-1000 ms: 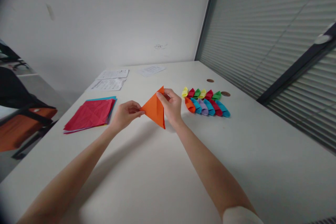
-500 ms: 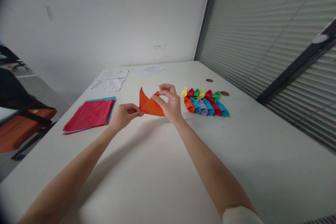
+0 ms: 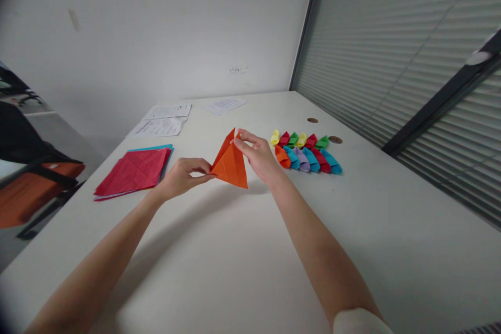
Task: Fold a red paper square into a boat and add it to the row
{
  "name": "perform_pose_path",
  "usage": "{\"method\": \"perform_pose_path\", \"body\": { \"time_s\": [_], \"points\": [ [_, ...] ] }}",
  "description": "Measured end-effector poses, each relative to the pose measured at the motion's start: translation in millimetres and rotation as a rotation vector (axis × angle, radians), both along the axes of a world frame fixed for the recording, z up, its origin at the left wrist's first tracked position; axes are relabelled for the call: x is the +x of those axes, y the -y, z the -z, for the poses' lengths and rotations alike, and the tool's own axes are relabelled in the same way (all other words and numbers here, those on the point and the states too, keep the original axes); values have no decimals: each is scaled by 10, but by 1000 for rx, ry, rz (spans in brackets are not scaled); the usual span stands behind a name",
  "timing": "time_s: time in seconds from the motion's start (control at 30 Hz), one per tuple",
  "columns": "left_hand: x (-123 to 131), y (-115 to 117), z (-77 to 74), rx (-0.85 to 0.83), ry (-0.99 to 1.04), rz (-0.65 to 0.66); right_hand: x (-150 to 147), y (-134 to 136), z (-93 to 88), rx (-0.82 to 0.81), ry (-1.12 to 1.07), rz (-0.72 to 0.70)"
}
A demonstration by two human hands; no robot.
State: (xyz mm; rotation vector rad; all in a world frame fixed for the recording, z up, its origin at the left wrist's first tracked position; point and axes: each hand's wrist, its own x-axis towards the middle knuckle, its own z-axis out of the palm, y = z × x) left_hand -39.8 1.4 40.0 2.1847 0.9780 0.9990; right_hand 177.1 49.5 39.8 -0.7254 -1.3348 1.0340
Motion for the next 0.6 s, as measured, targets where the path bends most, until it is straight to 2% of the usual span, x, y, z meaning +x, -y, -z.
{"method": "perform_pose_path", "body": {
  "time_s": [0.07, 0.13, 0.33, 0.6],
  "points": [
    [5, -5, 7, -36, 33, -3, 7, 3, -12, -86, -53, -115],
    [19, -25, 39, -72, 87, -29, 18, -4, -11, -122, -89, -140],
    [88, -99, 145, -172, 291, -208, 24, -68, 86, -28, -89, 75],
    [133, -113, 135, -223, 439, -313, 7, -79, 119, 38, -27, 268]
  ]
}}
